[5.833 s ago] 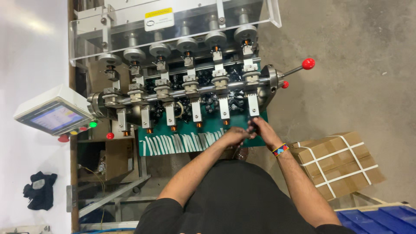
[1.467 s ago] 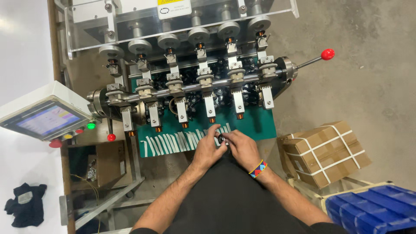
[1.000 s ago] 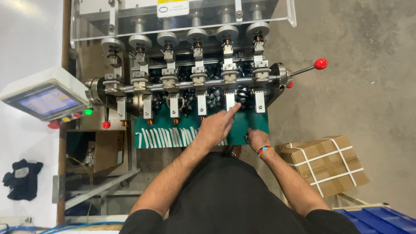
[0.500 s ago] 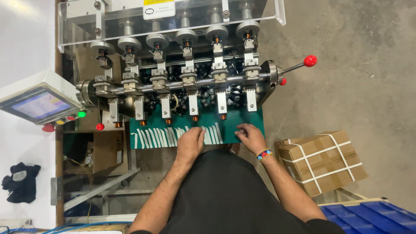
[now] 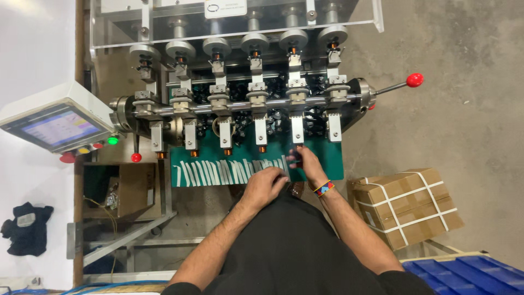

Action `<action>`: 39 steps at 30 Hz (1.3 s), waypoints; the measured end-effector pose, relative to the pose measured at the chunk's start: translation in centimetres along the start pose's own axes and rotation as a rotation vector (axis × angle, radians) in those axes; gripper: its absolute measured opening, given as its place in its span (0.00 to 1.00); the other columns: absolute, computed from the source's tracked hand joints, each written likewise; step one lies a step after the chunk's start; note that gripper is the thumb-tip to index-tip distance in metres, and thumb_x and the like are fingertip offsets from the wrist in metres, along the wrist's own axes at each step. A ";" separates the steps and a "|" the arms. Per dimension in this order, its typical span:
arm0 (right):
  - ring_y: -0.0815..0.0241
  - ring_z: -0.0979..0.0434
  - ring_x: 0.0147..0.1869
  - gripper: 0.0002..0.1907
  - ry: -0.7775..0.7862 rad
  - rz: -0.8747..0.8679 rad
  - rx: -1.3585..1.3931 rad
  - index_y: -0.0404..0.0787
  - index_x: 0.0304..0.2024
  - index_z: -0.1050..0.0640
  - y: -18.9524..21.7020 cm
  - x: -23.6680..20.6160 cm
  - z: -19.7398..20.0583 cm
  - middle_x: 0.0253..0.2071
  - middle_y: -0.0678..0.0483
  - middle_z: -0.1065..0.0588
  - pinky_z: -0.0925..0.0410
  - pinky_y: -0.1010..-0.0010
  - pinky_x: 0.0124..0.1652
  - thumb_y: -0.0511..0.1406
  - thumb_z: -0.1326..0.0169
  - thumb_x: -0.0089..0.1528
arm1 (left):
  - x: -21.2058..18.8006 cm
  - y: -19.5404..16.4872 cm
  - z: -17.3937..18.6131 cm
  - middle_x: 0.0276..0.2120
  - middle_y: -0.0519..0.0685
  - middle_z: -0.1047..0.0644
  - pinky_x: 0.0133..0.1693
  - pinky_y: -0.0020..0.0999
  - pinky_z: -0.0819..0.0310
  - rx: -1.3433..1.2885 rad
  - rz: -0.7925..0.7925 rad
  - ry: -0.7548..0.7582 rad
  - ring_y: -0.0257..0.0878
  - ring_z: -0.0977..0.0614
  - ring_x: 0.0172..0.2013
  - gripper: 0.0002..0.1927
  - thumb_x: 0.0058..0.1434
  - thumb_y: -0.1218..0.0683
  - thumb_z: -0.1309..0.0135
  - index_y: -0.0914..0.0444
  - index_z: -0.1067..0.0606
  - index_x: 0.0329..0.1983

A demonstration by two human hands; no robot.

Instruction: The person sits at a benchtop machine, places small black coil components into its fixtures, and pulls the red-handled lever to cycle the machine. They use scissors to trim material at a fixture, arrange white strips on the green mat, and wipe the machine area with a black cloth.

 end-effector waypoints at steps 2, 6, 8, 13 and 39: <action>0.60 0.22 0.43 0.19 0.017 -0.035 0.052 0.38 0.45 0.25 -0.6 -1.1 -1.4 0.38 0.53 0.24 0.29 0.69 0.38 0.45 0.59 0.70 | -0.8 -0.5 2.9 0.42 0.53 0.20 0.46 0.44 0.24 -0.044 -0.119 -0.079 0.51 0.18 0.45 0.11 0.63 0.56 0.41 0.62 0.22 0.48; 0.61 0.24 0.33 0.20 0.488 -0.304 0.261 0.42 0.40 0.26 -2.0 -7.2 -6.9 0.34 0.54 0.25 0.34 0.73 0.29 0.49 0.61 0.68 | -2.0 -0.7 7.5 0.57 0.52 0.24 0.54 0.43 0.24 -0.187 -0.339 0.016 0.51 0.21 0.56 0.16 0.61 0.59 0.39 0.60 0.22 0.53; 0.62 0.26 0.30 0.22 0.639 -0.448 0.358 0.41 0.38 0.27 -1.9 -9.0 -9.6 0.33 0.53 0.25 0.36 0.75 0.27 0.50 0.63 0.68 | -2.0 0.1 8.5 0.61 0.52 0.26 0.57 0.41 0.24 -0.323 -0.359 0.176 0.50 0.21 0.59 0.18 0.62 0.58 0.38 0.59 0.22 0.56; 0.68 0.34 0.24 0.25 0.806 -0.556 0.523 0.38 0.37 0.28 0.1 -9.9 -15.1 0.29 0.55 0.27 0.40 0.80 0.25 0.50 0.64 0.73 | -2.7 3.1 11.4 0.59 0.52 0.23 0.60 0.40 0.24 -0.438 -0.360 0.225 0.48 0.21 0.60 0.24 0.61 0.58 0.37 0.59 0.24 0.61; 0.65 0.24 0.28 0.14 0.309 0.180 -0.651 0.38 0.37 0.20 6.4 -12.6 -15.3 0.23 0.53 0.24 0.31 0.71 0.32 0.40 0.51 0.69 | -1.2 9.2 9.0 0.35 0.51 0.16 0.39 0.27 0.20 -0.934 0.353 0.252 0.31 0.15 0.35 0.20 0.59 0.58 0.36 0.65 0.23 0.54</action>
Point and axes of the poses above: each hand's wrist, its own x-axis towards the middle knuckle, its own z-axis out of the back of the hand, y = z × x, the point moved 7 cm from there along x, towards the middle knuckle
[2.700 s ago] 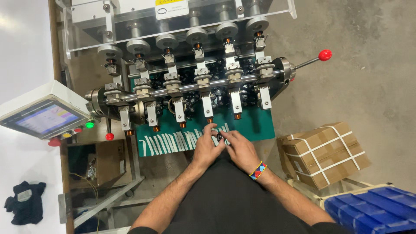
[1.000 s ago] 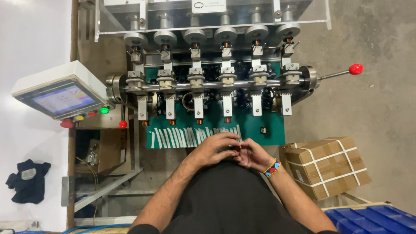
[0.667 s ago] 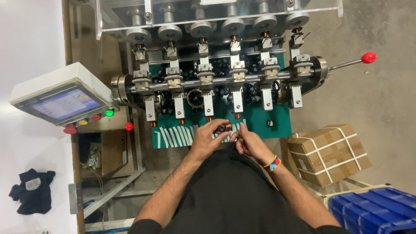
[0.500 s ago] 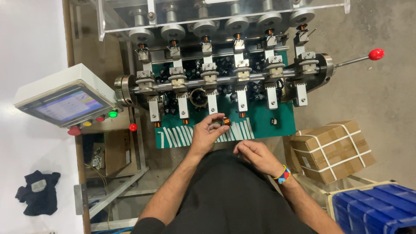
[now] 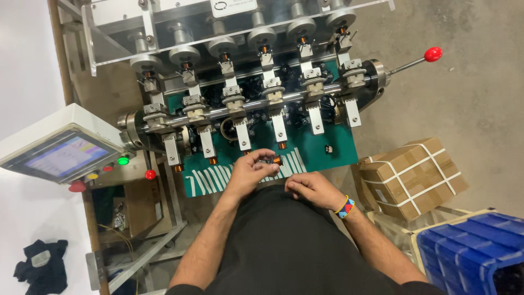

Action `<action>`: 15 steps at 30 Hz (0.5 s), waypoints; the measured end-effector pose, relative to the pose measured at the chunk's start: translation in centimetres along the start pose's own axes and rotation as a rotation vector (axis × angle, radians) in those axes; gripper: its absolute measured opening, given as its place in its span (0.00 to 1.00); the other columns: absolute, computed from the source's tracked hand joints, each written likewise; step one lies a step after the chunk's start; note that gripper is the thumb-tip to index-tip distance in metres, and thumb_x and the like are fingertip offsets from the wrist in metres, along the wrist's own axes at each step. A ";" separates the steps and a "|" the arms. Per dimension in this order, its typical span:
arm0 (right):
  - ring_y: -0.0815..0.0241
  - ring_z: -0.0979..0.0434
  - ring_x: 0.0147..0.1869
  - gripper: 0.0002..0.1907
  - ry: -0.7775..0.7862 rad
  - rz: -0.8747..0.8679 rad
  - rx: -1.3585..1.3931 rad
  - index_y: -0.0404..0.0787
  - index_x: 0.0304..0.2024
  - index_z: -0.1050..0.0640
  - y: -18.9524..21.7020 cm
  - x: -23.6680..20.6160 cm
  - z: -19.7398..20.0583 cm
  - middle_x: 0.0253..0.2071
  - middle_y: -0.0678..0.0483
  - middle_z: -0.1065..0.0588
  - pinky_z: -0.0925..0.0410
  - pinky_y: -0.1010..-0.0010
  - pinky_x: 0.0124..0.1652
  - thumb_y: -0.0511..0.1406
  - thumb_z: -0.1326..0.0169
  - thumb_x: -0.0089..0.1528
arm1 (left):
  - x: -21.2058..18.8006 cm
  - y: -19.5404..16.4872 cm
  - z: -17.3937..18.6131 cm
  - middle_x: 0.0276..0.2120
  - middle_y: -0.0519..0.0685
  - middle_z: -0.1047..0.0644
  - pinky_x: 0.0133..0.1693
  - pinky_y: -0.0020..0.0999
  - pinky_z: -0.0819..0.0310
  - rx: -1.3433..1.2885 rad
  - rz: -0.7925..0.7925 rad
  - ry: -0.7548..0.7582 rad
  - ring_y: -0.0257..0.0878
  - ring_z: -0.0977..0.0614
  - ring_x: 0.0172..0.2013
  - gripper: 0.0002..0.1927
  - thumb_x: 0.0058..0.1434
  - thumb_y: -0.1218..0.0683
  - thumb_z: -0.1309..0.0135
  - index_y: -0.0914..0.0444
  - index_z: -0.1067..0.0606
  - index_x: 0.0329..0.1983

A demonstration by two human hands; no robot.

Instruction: The person sits at a benchtop machine, places small black coil components into its fixtures, and pulls the red-handled lever to cycle the machine. They use scissors to trim material at a fixture, arrange white strips on the green mat, and wipe the machine area with a black cloth.

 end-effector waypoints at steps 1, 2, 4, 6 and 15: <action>0.64 0.25 0.29 0.14 0.042 -0.022 0.030 0.38 0.38 0.20 -0.6 0.0 0.2 0.24 0.53 0.25 0.32 0.71 0.32 0.40 0.52 0.70 | 0.0 0.0 -0.5 0.36 0.50 0.16 0.40 0.28 0.19 -0.068 0.037 0.070 0.31 0.14 0.36 0.20 0.59 0.58 0.36 0.65 0.23 0.54; 0.64 0.25 0.28 0.14 0.001 0.029 -0.030 0.38 0.37 0.20 -0.6 0.3 1.2 0.24 0.54 0.24 0.32 0.71 0.32 0.40 0.51 0.69 | -0.1 0.0 -1.1 0.37 0.49 0.16 0.40 0.28 0.18 -0.135 0.073 0.136 0.32 0.14 0.36 0.20 0.58 0.58 0.37 0.65 0.23 0.54; 0.63 0.24 0.27 0.14 -0.072 0.123 -0.136 0.38 0.37 0.20 -0.6 1.0 3.2 0.24 0.55 0.24 0.32 0.71 0.31 0.39 0.51 0.68 | 0.2 -0.2 -2.4 0.36 0.50 0.16 0.37 0.29 0.21 0.407 0.001 0.237 0.33 0.17 0.34 0.19 0.57 0.59 0.34 0.67 0.21 0.52; 0.60 0.26 0.30 0.13 -0.132 0.258 -0.295 0.38 0.37 0.18 0.3 1.0 4.5 0.24 0.54 0.24 0.33 0.69 0.32 0.39 0.50 0.68 | 0.5 0.0 -3.6 0.38 0.50 0.16 0.36 0.29 0.22 0.664 -0.073 0.154 0.34 0.17 0.33 0.19 0.57 0.59 0.33 0.68 0.21 0.52; 0.66 0.25 0.24 0.16 0.034 0.044 0.003 0.38 0.36 0.19 -0.1 -1.4 4.0 0.19 0.56 0.25 0.32 0.71 0.28 0.40 0.53 0.70 | 4.0 2.9 -7.0 0.47 0.52 0.20 0.47 0.30 0.19 -0.332 -0.185 -0.176 0.37 0.15 0.45 0.22 0.62 0.64 0.40 0.70 0.31 0.58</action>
Point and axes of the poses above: each hand's wrist, its own x-axis towards the middle knuckle, its own z-axis out of the back of the hand, y = z × x, the point moved 7 cm from there along x, towards the middle knuckle
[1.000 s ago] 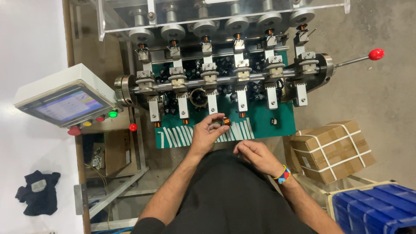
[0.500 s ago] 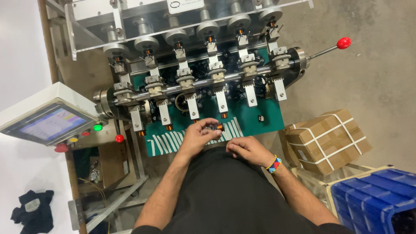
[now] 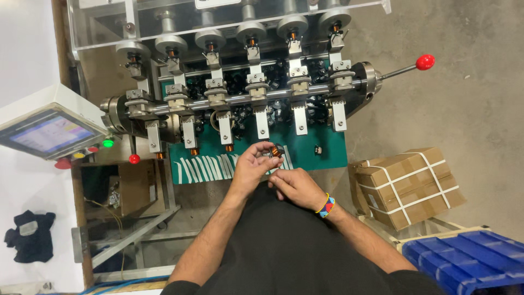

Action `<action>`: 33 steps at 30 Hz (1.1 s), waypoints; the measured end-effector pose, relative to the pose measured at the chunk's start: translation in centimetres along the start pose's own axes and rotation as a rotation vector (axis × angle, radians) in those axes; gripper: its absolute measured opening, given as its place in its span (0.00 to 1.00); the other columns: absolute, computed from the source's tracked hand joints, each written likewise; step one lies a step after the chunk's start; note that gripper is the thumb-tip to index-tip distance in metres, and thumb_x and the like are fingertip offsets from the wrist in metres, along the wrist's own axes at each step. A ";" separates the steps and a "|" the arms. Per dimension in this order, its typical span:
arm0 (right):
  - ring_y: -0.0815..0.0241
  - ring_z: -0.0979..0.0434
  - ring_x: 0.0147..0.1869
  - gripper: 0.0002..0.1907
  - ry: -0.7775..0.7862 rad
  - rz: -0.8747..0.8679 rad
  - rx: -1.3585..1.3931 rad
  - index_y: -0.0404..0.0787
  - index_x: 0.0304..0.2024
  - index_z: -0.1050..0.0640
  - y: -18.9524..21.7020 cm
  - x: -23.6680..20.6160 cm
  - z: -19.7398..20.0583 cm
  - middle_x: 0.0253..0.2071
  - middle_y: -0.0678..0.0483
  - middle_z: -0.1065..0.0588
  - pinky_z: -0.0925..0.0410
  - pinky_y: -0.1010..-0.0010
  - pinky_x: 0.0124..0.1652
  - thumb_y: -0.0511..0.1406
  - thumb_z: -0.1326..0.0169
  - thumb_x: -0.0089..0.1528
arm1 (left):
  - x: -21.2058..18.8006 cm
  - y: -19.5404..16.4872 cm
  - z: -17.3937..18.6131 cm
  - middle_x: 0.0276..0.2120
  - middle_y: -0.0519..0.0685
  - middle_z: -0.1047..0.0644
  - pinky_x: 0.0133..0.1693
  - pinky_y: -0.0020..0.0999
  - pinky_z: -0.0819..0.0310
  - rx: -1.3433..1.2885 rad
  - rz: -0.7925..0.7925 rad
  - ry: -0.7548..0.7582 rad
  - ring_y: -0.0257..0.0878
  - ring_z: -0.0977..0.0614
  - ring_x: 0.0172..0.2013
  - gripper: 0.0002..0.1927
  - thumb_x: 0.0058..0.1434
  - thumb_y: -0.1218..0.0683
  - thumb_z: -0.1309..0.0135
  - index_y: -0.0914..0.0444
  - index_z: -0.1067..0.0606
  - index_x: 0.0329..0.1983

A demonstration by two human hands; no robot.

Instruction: The person sits at a benchtop machine, places small black coil components into its fixtures, and pulls the red-handled lever to cycle the machine. They use scissors to trim material at a fixture, arrange white strips on the green mat, and wipe the machine area with a black cloth.

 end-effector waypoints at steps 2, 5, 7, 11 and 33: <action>0.68 0.22 0.26 0.15 0.016 0.076 -0.011 0.37 0.37 0.19 -1.5 0.7 0.0 0.21 0.57 0.23 0.31 0.73 0.30 0.40 0.52 0.70 | -0.1 0.9 0.1 0.47 0.53 0.21 0.46 0.31 0.19 -0.020 -0.021 -0.058 0.38 0.16 0.43 0.22 0.63 0.65 0.41 0.71 0.31 0.59; 0.65 0.19 0.32 0.13 0.060 0.115 -0.001 0.38 0.43 0.17 -6.1 3.1 0.6 0.27 0.53 0.19 0.27 0.72 0.35 0.40 0.48 0.69 | -0.5 0.3 1.3 0.49 0.52 0.21 0.46 0.29 0.19 0.101 -0.143 -0.124 0.37 0.16 0.43 0.22 0.63 0.66 0.41 0.72 0.30 0.60; 0.56 0.17 0.37 0.16 -0.034 0.029 -0.160 0.40 0.50 0.19 -10.3 4.9 2.5 0.35 0.47 0.18 0.26 0.66 0.39 0.42 0.44 0.65 | -1.5 0.1 2.9 0.48 0.53 0.21 0.46 0.30 0.18 0.141 -0.129 -0.168 0.37 0.16 0.42 0.23 0.62 0.65 0.41 0.72 0.31 0.60; 0.41 0.19 0.45 0.22 -0.245 -0.138 -0.556 0.46 0.57 0.22 -16.1 7.8 5.5 0.40 0.42 0.19 0.27 0.55 0.45 0.42 0.41 0.61 | -3.0 -0.6 5.4 0.46 0.51 0.19 0.44 0.25 0.21 0.272 -0.115 -0.194 0.33 0.15 0.40 0.23 0.62 0.64 0.39 0.72 0.29 0.60; 0.53 0.26 0.62 0.11 -0.386 0.335 -0.266 0.38 0.51 0.26 5.1 4.9 -3.9 0.58 0.48 0.29 0.31 0.66 0.56 0.32 0.46 0.66 | -4.5 -9.6 4.2 0.53 0.56 0.23 0.49 0.40 0.22 1.013 -0.582 0.253 0.51 0.19 0.50 0.29 0.58 0.60 0.38 0.65 0.30 0.63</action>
Point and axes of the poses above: each hand's wrist, its own x-axis towards the middle knuckle, its own z-axis out of the back of the hand, y = z × x, the point moved 7 cm from there along x, towards the middle knuckle
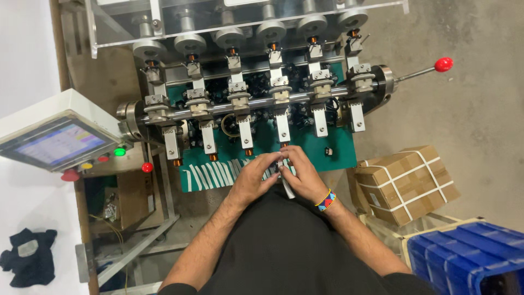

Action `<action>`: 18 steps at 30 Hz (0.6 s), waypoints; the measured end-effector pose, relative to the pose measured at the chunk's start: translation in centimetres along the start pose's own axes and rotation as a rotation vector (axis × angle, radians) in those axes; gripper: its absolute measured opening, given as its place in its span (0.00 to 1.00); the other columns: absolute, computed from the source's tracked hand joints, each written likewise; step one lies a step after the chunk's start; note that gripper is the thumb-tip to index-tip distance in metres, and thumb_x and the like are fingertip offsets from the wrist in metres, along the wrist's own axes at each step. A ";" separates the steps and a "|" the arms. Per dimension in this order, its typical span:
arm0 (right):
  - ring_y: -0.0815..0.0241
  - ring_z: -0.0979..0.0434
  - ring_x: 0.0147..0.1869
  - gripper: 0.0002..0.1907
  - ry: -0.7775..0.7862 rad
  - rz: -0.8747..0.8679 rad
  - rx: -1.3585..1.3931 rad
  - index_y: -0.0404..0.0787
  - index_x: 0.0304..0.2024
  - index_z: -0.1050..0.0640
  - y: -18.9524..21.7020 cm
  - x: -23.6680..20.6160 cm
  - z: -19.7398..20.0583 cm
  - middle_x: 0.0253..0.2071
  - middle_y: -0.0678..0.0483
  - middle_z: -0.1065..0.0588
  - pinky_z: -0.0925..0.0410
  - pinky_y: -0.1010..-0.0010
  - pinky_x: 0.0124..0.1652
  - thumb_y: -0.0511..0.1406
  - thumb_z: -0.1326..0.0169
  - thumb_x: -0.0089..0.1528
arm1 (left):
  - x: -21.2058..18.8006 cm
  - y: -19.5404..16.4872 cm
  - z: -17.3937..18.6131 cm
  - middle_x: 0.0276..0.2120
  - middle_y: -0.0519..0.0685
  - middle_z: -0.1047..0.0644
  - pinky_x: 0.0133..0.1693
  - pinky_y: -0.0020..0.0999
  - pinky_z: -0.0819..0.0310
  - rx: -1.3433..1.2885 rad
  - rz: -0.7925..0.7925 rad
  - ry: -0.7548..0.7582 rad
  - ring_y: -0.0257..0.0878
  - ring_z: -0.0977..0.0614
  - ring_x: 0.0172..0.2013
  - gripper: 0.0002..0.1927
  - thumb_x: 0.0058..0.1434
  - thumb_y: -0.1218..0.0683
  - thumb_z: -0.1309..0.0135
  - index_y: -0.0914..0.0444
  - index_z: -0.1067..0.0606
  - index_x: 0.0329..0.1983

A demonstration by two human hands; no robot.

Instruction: The person sits at a benchtop machine, places small black coil components into its fixtures, and pulls the red-handled lever to cycle the machine. They use scissors to trim material at a fixture, arrange white strips on the green mat, and wipe the machine area with a black cloth.

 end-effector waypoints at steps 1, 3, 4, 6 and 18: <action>0.54 0.27 0.61 0.13 -0.017 -0.024 -0.004 0.37 0.53 0.26 -0.1 -0.2 0.0 0.58 0.48 0.30 0.30 0.66 0.55 0.33 0.46 0.66 | 0.2 -0.2 0.0 0.52 0.56 0.23 0.48 0.39 0.21 0.001 -0.005 0.032 0.51 0.18 0.49 0.28 0.59 0.61 0.39 0.64 0.28 0.63; 0.55 0.27 0.57 0.17 -0.029 -0.105 0.014 0.36 0.57 0.28 -0.9 -1.3 -0.1 0.57 0.48 0.30 0.30 0.67 0.50 0.33 0.46 0.65 | 0.3 -0.4 0.0 0.52 0.55 0.23 0.48 0.38 0.20 0.007 0.000 0.068 0.50 0.18 0.49 0.24 0.60 0.61 0.39 0.63 0.26 0.61; 0.56 0.26 0.54 0.20 -0.031 -0.158 0.036 0.36 0.59 0.29 -1.5 -2.1 -0.2 0.54 0.48 0.30 0.29 0.69 0.48 0.34 0.46 0.64 | 0.3 -0.2 0.0 0.52 0.55 0.23 0.48 0.38 0.20 0.015 0.003 0.073 0.49 0.17 0.49 0.22 0.60 0.61 0.39 0.62 0.25 0.58; 0.60 0.27 0.48 0.19 0.011 -0.318 0.162 0.36 0.58 0.27 -3.2 -3.6 -0.8 0.48 0.50 0.28 0.30 0.71 0.44 0.35 0.45 0.65 | 0.4 0.3 0.0 0.52 0.54 0.22 0.48 0.36 0.20 -0.010 0.023 0.032 0.46 0.17 0.49 0.19 0.60 0.60 0.38 0.63 0.24 0.55; 0.51 0.25 0.43 0.04 -0.203 0.188 -0.286 0.40 0.40 0.21 -0.2 -4.0 4.4 0.40 0.51 0.25 0.32 0.65 0.43 0.32 0.43 0.63 | -2.6 6.2 -8.0 0.45 0.56 0.19 0.45 0.35 0.17 -1.269 0.852 0.163 0.42 0.15 0.42 0.17 0.67 0.60 0.45 0.70 0.28 0.58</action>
Point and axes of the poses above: each hand's wrist, its own x-axis towards the middle knuckle, its own z-axis out of the back of the hand, y = z × x, the point moved 7 cm from there along x, towards the middle knuckle
